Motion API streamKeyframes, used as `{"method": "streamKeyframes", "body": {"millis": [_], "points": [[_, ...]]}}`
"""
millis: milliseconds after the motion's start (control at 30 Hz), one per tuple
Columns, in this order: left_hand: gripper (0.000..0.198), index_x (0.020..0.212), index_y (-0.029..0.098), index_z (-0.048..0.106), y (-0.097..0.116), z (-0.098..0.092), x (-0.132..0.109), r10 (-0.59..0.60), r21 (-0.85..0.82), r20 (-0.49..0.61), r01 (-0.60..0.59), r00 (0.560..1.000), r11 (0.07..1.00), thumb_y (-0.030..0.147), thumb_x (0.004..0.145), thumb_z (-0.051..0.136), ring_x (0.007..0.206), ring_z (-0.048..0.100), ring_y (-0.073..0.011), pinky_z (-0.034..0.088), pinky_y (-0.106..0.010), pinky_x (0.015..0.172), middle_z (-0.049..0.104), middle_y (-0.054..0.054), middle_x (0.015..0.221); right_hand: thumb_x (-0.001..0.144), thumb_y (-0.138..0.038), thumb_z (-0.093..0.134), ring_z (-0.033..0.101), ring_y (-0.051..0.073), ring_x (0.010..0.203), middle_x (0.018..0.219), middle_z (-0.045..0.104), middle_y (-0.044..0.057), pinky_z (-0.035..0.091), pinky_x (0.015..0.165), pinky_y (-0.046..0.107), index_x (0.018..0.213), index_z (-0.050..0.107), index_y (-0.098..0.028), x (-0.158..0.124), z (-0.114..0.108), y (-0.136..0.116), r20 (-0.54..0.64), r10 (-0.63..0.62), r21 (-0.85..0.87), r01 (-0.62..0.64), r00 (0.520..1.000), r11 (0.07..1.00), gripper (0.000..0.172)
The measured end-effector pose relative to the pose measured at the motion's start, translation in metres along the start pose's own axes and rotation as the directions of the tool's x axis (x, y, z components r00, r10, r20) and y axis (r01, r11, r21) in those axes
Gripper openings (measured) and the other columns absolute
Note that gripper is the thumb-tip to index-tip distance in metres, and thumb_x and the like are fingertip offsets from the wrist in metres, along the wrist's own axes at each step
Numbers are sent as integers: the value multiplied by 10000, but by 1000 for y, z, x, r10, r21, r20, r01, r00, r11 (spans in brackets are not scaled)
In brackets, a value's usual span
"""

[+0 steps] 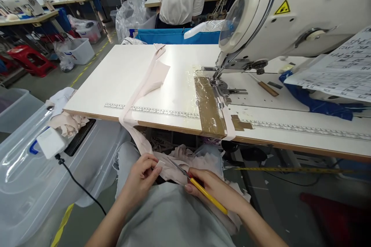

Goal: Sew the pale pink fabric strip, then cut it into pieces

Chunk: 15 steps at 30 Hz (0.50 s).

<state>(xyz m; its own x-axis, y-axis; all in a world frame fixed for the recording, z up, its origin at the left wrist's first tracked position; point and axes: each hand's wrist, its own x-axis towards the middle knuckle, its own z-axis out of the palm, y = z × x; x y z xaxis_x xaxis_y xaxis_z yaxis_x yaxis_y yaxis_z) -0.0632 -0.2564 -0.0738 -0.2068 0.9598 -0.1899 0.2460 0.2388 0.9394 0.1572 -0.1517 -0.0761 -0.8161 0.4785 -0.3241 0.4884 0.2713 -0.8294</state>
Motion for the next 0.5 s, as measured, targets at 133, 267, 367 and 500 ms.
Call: {"method": "streamKeyframes", "body": {"millis": [133, 267, 367, 500], "points": [[409, 793, 158, 598, -5, 1, 0, -199, -283, 189, 247, 962, 927, 563, 837, 569, 389, 513, -117, 355, -207, 403, 578, -5, 473, 875, -615, 440, 377, 131, 569, 636, 375, -40, 298, 499, 231, 666, 376, -210, 15, -1, 0, 78, -89, -77, 95, 993, 992, 461], [448, 801, 132, 607, -11, 2, 3, -245, -424, 233, 325, 941, 845, 576, 763, 657, 496, 649, -168, 429, -197, 432, 651, -43, 538, 855, -647, 447, 375, 126, 554, 610, 353, -46, 295, 483, 223, 646, 353, -213, 25, -2, 0, 150, -90, -107, 107, 985, 988, 491], [481, 780, 127, 603, -11, 2, 5, -275, -458, 234, 355, 933, 815, 596, 720, 687, 488, 654, -166, 436, -191, 430, 650, -40, 534, 847, -650, 459, 376, 122, 547, 600, 360, -48, 287, 482, 221, 639, 349, -213, 27, -3, -3, 170, -69, -137, 93, 983, 986, 497], [495, 756, 126, 602, -12, 1, 5, -288, -479, 221, 361, 932, 800, 605, 691, 706, 470, 649, -161, 425, -186, 418, 646, -35, 523, 846, -643, 469, 340, 114, 534, 592, 320, -55, 247, 474, 223, 630, 312, -215, 26, -2, -8, 159, -35, -174, 63, 987, 983, 504]]}}
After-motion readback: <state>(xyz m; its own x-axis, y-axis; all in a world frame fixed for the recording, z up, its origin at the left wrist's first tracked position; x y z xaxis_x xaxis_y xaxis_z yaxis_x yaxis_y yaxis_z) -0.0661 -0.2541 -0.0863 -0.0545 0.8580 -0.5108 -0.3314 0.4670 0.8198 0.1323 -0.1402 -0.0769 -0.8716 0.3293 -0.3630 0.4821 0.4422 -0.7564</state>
